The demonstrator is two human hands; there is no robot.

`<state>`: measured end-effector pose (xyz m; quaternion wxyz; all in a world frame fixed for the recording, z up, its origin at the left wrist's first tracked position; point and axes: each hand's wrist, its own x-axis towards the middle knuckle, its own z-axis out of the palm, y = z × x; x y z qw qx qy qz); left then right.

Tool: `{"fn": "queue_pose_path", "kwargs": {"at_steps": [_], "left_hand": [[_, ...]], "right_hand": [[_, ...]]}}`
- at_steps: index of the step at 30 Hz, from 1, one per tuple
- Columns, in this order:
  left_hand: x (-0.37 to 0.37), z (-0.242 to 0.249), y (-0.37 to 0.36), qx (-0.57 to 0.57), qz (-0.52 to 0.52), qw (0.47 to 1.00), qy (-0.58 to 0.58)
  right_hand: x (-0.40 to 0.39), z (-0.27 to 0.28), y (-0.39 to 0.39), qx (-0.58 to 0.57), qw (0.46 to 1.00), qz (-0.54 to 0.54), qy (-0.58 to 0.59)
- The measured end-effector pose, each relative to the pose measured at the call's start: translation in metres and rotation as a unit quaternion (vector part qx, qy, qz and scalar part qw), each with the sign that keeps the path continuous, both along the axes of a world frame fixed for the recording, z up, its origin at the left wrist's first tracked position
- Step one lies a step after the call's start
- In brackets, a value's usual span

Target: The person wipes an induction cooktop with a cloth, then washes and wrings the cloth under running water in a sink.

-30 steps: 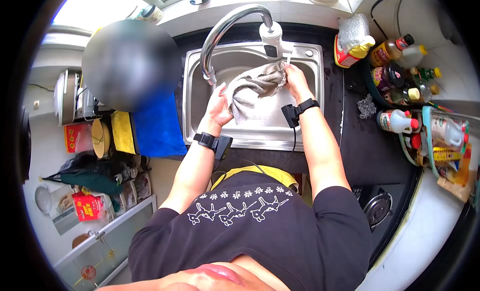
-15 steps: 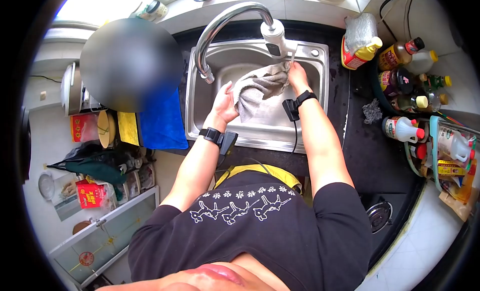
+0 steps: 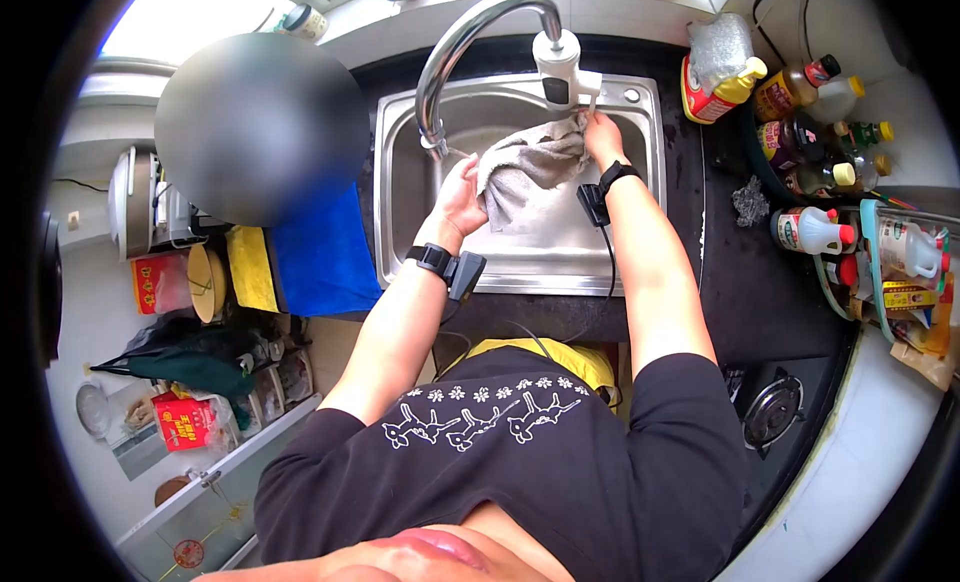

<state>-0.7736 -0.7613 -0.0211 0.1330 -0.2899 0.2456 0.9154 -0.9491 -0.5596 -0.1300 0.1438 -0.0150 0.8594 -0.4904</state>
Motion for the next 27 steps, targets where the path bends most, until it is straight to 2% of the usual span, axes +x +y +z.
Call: {"fn": "queue_pose_path", "kwargs": {"at_steps": [2, 3, 4, 5, 7, 9, 10, 13, 15, 20, 27], "left_hand": [[0.003, -0.008, -0.004, 0.012, 0.012, 1.0, -0.002], [0.006, -0.01, -0.005, 0.017, 0.022, 1.0, 0.001], [0.011, -0.005, -0.007, 0.011, 0.036, 0.999, 0.001], [0.014, -0.007, -0.01, 0.015, 0.04, 0.999, 0.002], [0.022, -0.006, -0.021, 0.007, 0.084, 0.996, 0.007], [0.031, 0.001, -0.033, 0.015, 0.091, 0.996, 0.01], [0.037, 0.004, -0.04, 0.009, 0.09, 0.996, 0.02], [0.054, 0.007, -0.06, 0.027, 0.082, 0.996, 0.033], [0.069, 0.006, -0.069, -0.034, 0.093, 0.995, 0.022], [0.096, 0.006, -0.091, -0.049, 0.115, 0.992, 0.012], [0.118, 0.019, -0.112, -0.041, 0.132, 0.99, 0.022]], "right_hand": [[0.002, -0.025, -0.001, -0.068, 0.997, -0.046, -0.005], [0.013, -0.018, -0.002, -0.06, 0.997, -0.044, -0.01], [0.026, 0.005, -0.007, -0.17, 0.975, -0.074, -0.126], [0.037, 0.02, -0.013, -0.276, 0.926, -0.101, -0.238], [0.058, 0.035, -0.023, -0.397, 0.857, -0.075, -0.321], [0.079, 0.064, -0.038, -0.42, 0.845, -0.081, -0.321], [0.088, 0.069, -0.043, -0.445, 0.844, -0.047, -0.296], [0.105, 0.064, -0.058, -0.467, 0.839, -0.043, -0.275], [0.111, 0.066, -0.062, -0.481, 0.829, -0.041, -0.284], [0.123, 0.085, -0.076, -0.487, 0.812, 0.012, -0.322], [0.128, 0.089, -0.086, -0.419, 0.839, 0.055, -0.344]]}}
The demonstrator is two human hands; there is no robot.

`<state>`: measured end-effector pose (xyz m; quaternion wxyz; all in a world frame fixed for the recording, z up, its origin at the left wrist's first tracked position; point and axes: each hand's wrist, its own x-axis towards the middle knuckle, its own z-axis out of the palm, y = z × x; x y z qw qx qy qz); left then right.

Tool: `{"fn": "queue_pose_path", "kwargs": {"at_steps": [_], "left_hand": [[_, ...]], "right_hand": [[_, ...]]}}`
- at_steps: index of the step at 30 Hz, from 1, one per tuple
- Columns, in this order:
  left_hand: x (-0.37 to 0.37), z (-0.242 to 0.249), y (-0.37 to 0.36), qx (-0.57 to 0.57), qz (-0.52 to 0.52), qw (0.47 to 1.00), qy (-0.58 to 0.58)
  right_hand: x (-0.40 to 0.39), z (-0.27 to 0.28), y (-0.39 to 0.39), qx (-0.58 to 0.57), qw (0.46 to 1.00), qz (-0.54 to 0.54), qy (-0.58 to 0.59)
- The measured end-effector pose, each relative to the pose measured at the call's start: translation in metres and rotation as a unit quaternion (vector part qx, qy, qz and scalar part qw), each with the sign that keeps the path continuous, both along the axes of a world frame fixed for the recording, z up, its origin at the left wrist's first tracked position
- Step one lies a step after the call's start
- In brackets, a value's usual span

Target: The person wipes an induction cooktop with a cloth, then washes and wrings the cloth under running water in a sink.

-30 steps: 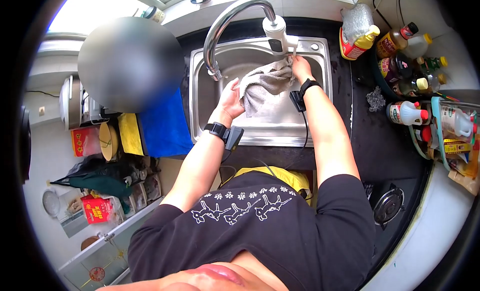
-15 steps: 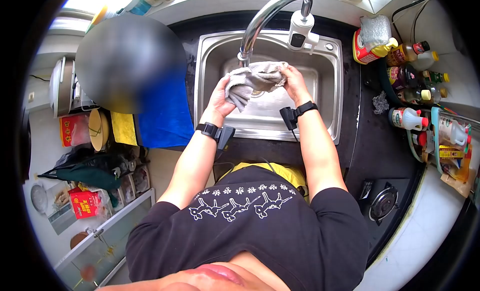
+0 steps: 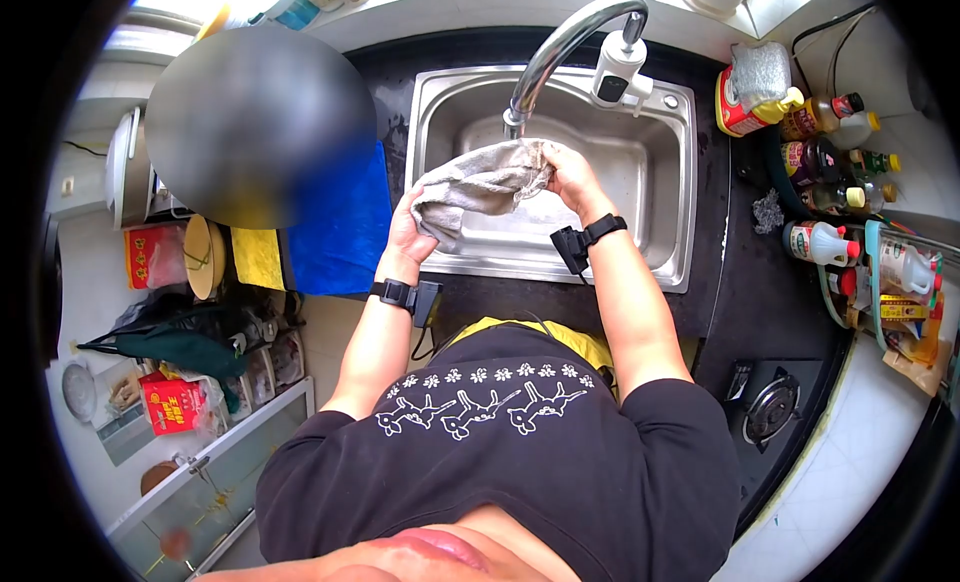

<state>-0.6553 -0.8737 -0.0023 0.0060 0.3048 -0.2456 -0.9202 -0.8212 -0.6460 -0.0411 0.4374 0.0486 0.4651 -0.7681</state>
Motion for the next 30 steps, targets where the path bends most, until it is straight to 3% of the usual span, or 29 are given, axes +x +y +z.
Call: {"fn": "queue_pose_path", "kwargs": {"at_steps": [11, 14, 16, 18, 20, 23, 28, 30], "left_hand": [[-0.007, -0.004, -0.004, -0.048, 0.069, 0.996, -0.021], [-0.014, -0.004, -0.001, 0.006, 0.058, 0.998, 0.001], [-0.025, 0.007, 0.012, -0.012, 0.027, 0.999, -0.026], [-0.036, 0.007, 0.025, -0.016, -0.022, 1.0, -0.007], [-0.046, -0.002, 0.039, -0.043, -0.036, 0.998, 0.016], [-0.057, -0.02, 0.056, -0.036, -0.043, 0.998, 0.004], [-0.063, -0.024, 0.067, -0.01, -0.038, 0.999, -0.015], [-0.066, -0.02, 0.073, 0.0, -0.065, 0.997, -0.029]], "right_hand": [[-0.005, 0.011, -0.004, -0.034, 0.999, 0.028, -0.027], [-0.003, 0.024, -0.004, -0.132, 0.983, 0.054, -0.119], [0.005, 0.018, -0.008, -0.201, 0.965, 0.011, -0.165], [0.017, 0.019, -0.015, -0.214, 0.965, 0.012, -0.152], [0.03, 0.027, -0.028, -0.134, 0.991, -0.016, 0.0], [0.038, 0.01, -0.035, 0.0, 0.995, -0.018, 0.103], [0.039, 0.009, -0.032, -0.031, 0.993, -0.02, 0.112], [0.04, 0.0, -0.037, -0.016, 0.988, -0.122, 0.096]]}}
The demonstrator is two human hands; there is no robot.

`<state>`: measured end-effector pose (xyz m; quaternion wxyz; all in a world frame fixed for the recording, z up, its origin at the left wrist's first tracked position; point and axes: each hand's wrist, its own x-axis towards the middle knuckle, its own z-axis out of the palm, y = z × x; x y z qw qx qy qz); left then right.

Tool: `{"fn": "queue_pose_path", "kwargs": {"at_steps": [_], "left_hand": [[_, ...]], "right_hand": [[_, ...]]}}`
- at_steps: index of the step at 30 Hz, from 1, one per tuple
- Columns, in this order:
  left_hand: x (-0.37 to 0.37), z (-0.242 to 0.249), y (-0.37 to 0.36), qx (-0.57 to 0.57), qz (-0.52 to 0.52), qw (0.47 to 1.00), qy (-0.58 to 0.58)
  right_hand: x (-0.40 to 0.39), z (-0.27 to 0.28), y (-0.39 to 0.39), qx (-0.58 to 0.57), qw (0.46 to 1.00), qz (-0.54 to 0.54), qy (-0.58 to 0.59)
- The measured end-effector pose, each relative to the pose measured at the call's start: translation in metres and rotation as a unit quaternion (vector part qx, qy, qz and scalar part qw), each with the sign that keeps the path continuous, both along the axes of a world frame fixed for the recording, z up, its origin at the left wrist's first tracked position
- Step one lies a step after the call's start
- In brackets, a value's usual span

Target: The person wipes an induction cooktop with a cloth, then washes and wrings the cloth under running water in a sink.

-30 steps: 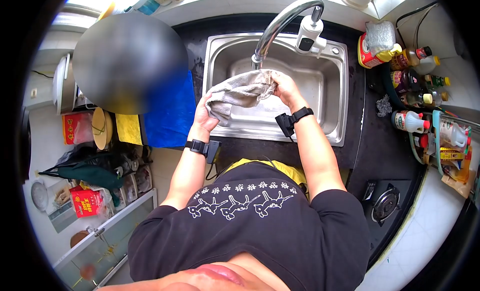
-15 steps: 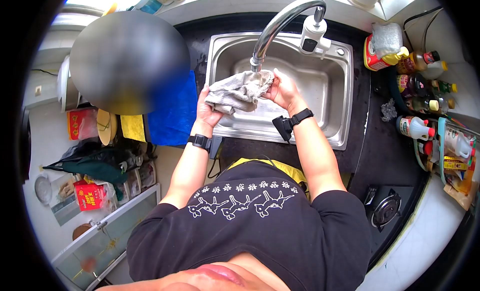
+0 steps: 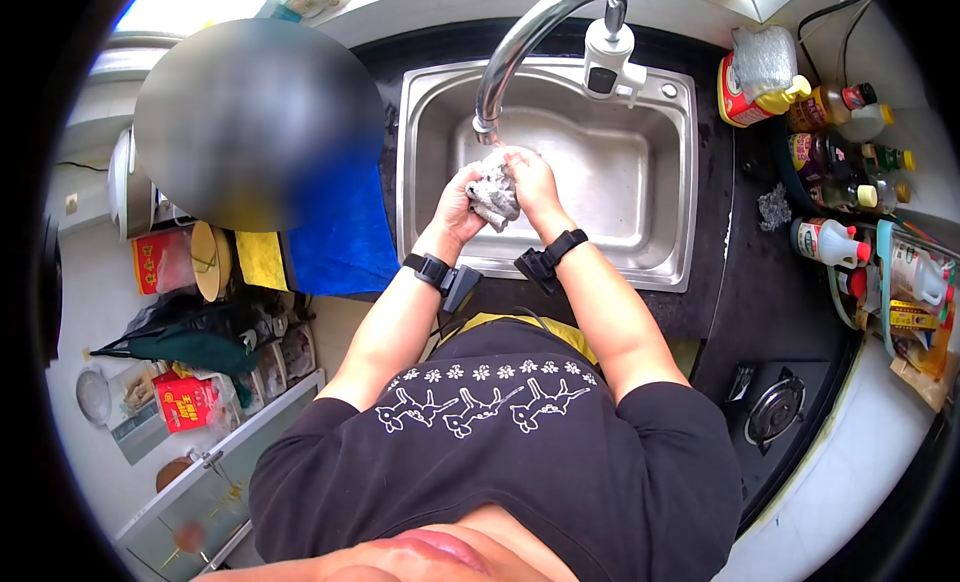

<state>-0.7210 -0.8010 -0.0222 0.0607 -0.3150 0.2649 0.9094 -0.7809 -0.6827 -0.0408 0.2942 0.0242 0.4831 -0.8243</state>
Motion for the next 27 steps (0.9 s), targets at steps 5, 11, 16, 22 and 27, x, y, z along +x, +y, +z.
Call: {"fn": "queue_pose_path", "kwargs": {"at_steps": [5, 11, 16, 22, 27], "left_hand": [[-0.004, 0.003, 0.004, 0.044, 0.003, 0.998, 0.047], [-0.006, 0.035, -0.004, 0.022, 0.016, 0.996, 0.09], [-0.015, 0.016, 0.0, -0.116, -0.072, 0.987, 0.086], [-0.023, 0.015, 0.014, -0.213, -0.046, 0.976, 0.031], [-0.023, 0.027, 0.032, -0.377, -0.063, 0.924, 0.019]], "right_hand": [[-0.014, 0.014, 0.006, -0.044, 0.996, -0.009, -0.075], [-0.035, 0.014, 0.028, -0.229, 0.961, 0.039, -0.153], [-0.018, 0.015, 0.014, -0.158, 0.983, 0.083, -0.049], [0.007, 0.024, -0.009, 0.024, 0.991, -0.037, 0.126], [0.004, 0.008, -0.016, 0.154, 0.973, -0.151, 0.079]]}}
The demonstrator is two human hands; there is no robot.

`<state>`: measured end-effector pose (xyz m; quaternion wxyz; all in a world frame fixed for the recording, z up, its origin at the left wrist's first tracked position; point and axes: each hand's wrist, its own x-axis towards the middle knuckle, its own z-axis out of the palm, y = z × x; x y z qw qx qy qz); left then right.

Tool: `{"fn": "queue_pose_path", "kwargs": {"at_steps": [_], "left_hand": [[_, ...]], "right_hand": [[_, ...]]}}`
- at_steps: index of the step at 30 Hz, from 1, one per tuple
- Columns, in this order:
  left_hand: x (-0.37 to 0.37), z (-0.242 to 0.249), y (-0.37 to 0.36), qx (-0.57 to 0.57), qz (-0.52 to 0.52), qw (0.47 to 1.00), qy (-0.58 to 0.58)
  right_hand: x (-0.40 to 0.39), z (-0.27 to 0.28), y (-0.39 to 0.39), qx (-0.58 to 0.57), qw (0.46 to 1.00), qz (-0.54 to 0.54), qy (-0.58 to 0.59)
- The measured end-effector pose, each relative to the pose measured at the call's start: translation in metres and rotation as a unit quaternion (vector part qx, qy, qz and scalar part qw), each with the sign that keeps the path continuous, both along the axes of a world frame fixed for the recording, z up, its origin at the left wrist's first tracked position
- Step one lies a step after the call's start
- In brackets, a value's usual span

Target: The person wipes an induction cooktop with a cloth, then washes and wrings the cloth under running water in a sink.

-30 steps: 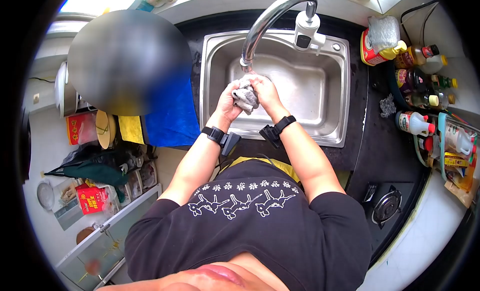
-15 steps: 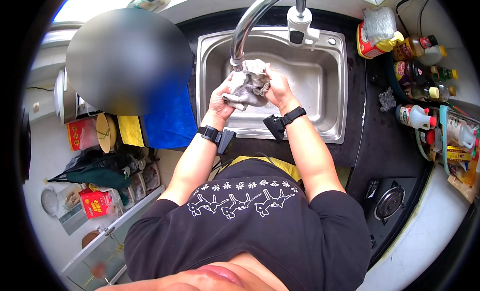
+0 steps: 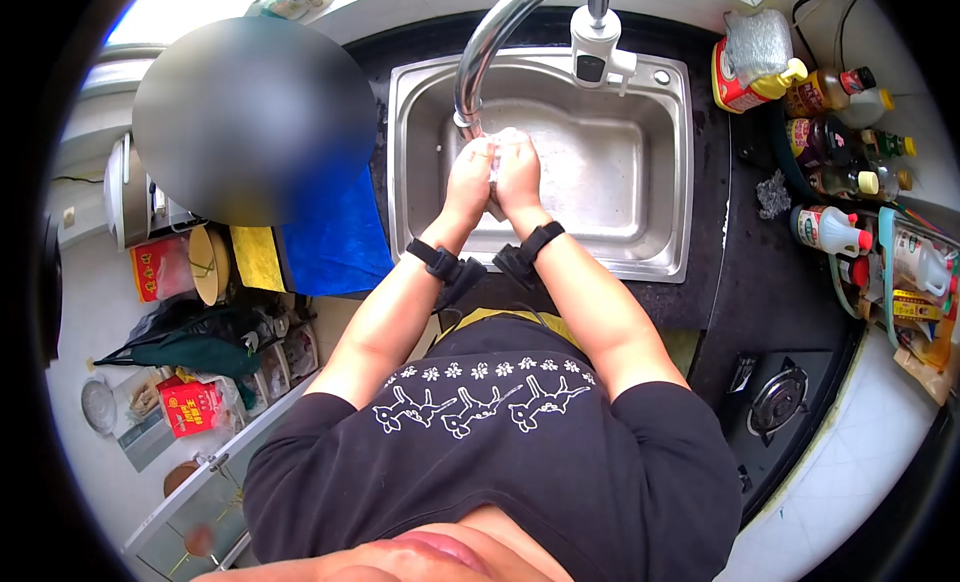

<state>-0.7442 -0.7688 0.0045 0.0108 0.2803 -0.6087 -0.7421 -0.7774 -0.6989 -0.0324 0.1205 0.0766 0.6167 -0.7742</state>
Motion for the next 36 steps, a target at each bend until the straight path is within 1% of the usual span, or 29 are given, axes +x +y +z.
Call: {"fn": "queue_pose_path", "kwargs": {"at_steps": [1, 3, 4, 5, 6, 7, 8, 9, 10, 11, 12, 13, 15, 16, 17, 18, 20, 22, 23, 25, 26, 27, 29, 30, 31, 33, 34, 35, 36], "left_hand": [[0.002, -0.007, 0.0, -0.03, -0.018, 0.999, 0.004], [0.005, -0.012, 0.0, -0.059, -0.036, 0.998, 0.008], [0.006, -0.011, 0.001, 0.015, -0.018, 0.999, 0.038], [0.007, -0.009, 0.001, 0.088, 0.002, 0.994, 0.068], [0.006, -0.012, -0.001, 0.102, 0.05, 0.99, 0.082], [0.006, -0.015, -0.003, 0.102, 0.05, 0.99, 0.082], [0.006, -0.018, -0.006, 0.191, 0.112, 0.973, 0.072], [0.005, -0.014, -0.007, 0.278, 0.172, 0.943, 0.062], [0.003, -0.006, -0.008, 0.298, 0.181, 0.935, 0.056], [0.004, -0.012, -0.012, 0.298, 0.183, 0.935, 0.055], [0.002, -0.012, -0.015, 0.277, 0.162, 0.944, 0.079], [0.001, -0.011, -0.017, 0.255, 0.142, 0.951, 0.102], [-0.003, -0.01, -0.015, 0.23, 0.166, 0.955, 0.084], [-0.006, -0.011, -0.016, 0.195, 0.121, 0.971, 0.073], [-0.008, -0.012, -0.015, 0.159, 0.075, 0.982, 0.063], [-0.01, -0.011, -0.014, 0.157, 0.05, 0.984, 0.071], [-0.01, -0.009, -0.015, 0.161, 0.036, 0.984, 0.066], [-0.009, 0.003, -0.015, 0.174, 0.018, 0.983, 0.049], [-0.007, 0.003, -0.015, 0.174, 0.018, 0.983, 0.048], [-0.003, -0.003, -0.018, 0.123, -0.035, 0.991, 0.027], [-0.002, -0.011, -0.022, 0.125, -0.039, 0.99, 0.042], [-0.001, -0.011, -0.024, 0.126, -0.04, 0.99, 0.043], [0.007, -0.011, -0.027, 0.162, -0.065, 0.982, 0.076], [0.012, -0.007, -0.031, 0.202, -0.077, 0.972, 0.095], [0.015, -0.005, -0.03, 0.202, -0.077, 0.972, 0.095], [0.02, 0.002, -0.028, 0.282, 0.017, 0.948, 0.147], [0.023, -0.005, -0.035, 0.302, 0.021, 0.942, 0.145], [0.026, -0.009, -0.038, 0.302, 0.024, 0.942, 0.146], [0.028, -0.013, -0.04, 0.303, 0.035, 0.943, 0.134]], "right_hand": [[-0.002, -0.002, 0.002, 0.0, 1.0, -0.001, 0.0], [-0.015, -0.007, 0.008, -0.108, 0.979, 0.043, -0.169], [-0.021, -0.01, 0.009, -0.181, 0.952, 0.04, -0.244], [-0.022, -0.012, 0.013, -0.18, 0.952, 0.041, -0.244], [-0.025, -0.006, 0.017, -0.271, 0.918, 0.062, -0.282], [-0.027, -0.003, 0.02, -0.358, 0.875, 0.081, -0.317], [-0.028, -0.005, 0.023, -0.435, 0.836, 0.126, -0.309], [-0.028, -0.002, 0.024, -0.435, 0.836, 0.126, -0.309], [-0.027, 0.001, 0.025, -0.452, 0.828, 0.13, -0.307], [-0.024, 0.005, 0.025, -0.468, 0.818, 0.136, -0.305], [-0.021, 0.006, 0.026, -0.452, 0.834, 0.148, -0.281], [-0.016, 0.007, 0.025, -0.452, 0.833, 0.149, -0.282], [-0.004, 0.011, 0.019, -0.253, 0.917, 0.192, -0.239], [0.007, 0.016, 0.011, -0.247, 0.935, 0.188, -0.173], [0.012, 0.022, 0.009, -0.243, 0.934, 0.16, -0.206], [0.009, 0.023, 0.01, -0.223, 0.939, 0.14, -0.22], [0.003, 0.02, 0.008, -0.203, 0.943, 0.121, -0.234], [-0.004, 0.014, 0.006, -0.203, 0.959, 0.137, -0.139], [-0.008, 0.011, 0.007, -0.203, 0.96, 0.136, -0.139], [-0.015, 0.008, 0.008, -0.154, 0.964, 0.176, -0.126], [-0.014, -0.003, 0.007, -0.136, 0.973, 0.162, -0.092], [-0.017, -0.003, 0.009, -0.136, 0.973, 0.161, -0.09], [-0.021, -0.004, 0.018, -0.11, 0.958, 0.236, -0.121], [-0.024, -0.007, 0.02, -0.174, 0.937, 0.246, -0.179], [-0.027, -0.01, 0.023, -0.237, 0.908, 0.253, -0.235], [-0.03, -0.004, 0.035, -0.322, 0.871, 0.232, -0.288], [-0.031, -0.002, 0.039, -0.352, 0.857, 0.236, -0.293], [-0.031, 0.003, 0.041, -0.351, 0.857, 0.238, -0.294], [-0.031, 0.008, 0.043, -0.387, 0.838, 0.237, -0.304]]}}
